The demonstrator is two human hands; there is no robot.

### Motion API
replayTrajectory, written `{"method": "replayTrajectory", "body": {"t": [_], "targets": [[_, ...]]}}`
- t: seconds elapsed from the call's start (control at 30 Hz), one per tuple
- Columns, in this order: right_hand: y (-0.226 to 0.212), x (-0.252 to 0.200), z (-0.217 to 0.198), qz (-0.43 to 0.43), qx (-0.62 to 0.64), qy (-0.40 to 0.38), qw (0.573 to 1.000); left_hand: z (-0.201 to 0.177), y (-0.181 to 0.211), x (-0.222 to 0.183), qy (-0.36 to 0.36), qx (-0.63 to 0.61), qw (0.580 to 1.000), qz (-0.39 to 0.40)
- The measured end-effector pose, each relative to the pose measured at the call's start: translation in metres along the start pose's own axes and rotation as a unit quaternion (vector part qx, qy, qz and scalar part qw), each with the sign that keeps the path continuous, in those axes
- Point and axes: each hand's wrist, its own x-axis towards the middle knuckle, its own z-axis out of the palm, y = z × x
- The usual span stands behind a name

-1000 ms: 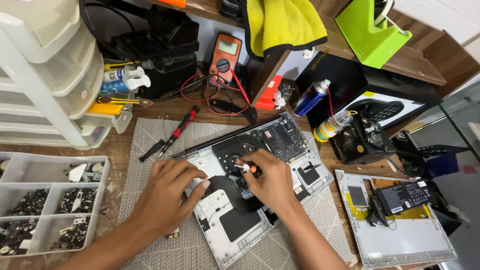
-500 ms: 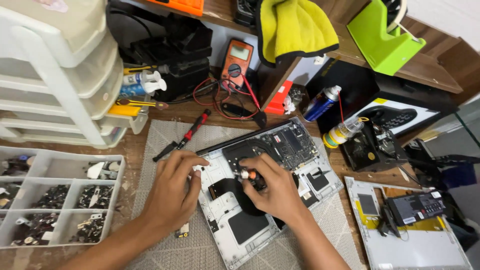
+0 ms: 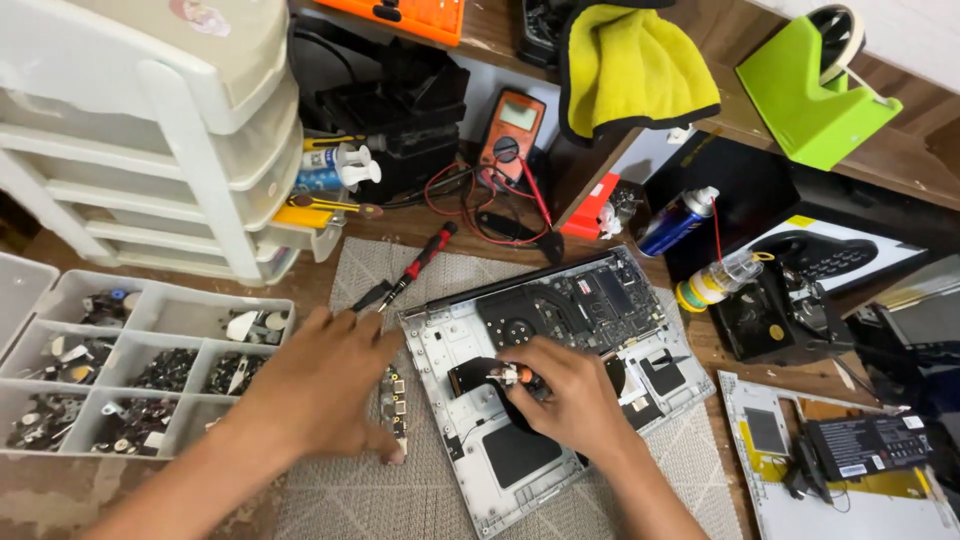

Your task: Disassembling laptop components and organizing the resulting screws and parts into a partitioned tray.

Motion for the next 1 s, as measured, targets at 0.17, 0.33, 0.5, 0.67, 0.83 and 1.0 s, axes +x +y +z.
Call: {"method": "replayTrajectory", "body": {"t": [0.17, 0.33, 0.5, 0.67, 0.83, 1.0], "targets": [[0.000, -0.001, 0.002, 0.003, -0.004, -0.013, 1.000, 0.017, 0.000, 0.005, -0.011, -0.021, 0.999, 0.037], [-0.001, -0.003, 0.003, -0.007, -0.017, -0.012, 1.000, 0.010, 0.002, 0.005, -0.019, -0.067, 0.997, 0.039], [-0.008, 0.000, 0.000, 0.002, -0.010, 0.002, 1.000, -0.040, 0.019, -0.011, -0.148, -0.283, 0.946, -0.063], [-0.007, 0.000, 0.000, -0.005, 0.009, 0.002, 1.000, -0.041, 0.021, -0.006, -0.105, -0.428, 0.890, -0.115], [-0.001, -0.010, 0.007, 0.004, 0.040, 0.007, 0.999, -0.024, 0.012, 0.002, -0.021, -0.504, 0.857, -0.107], [-0.022, 0.001, -0.002, 0.053, 0.014, 0.019, 0.998, 0.001, -0.004, 0.018, 0.142, -0.586, 0.793, -0.085]]}}
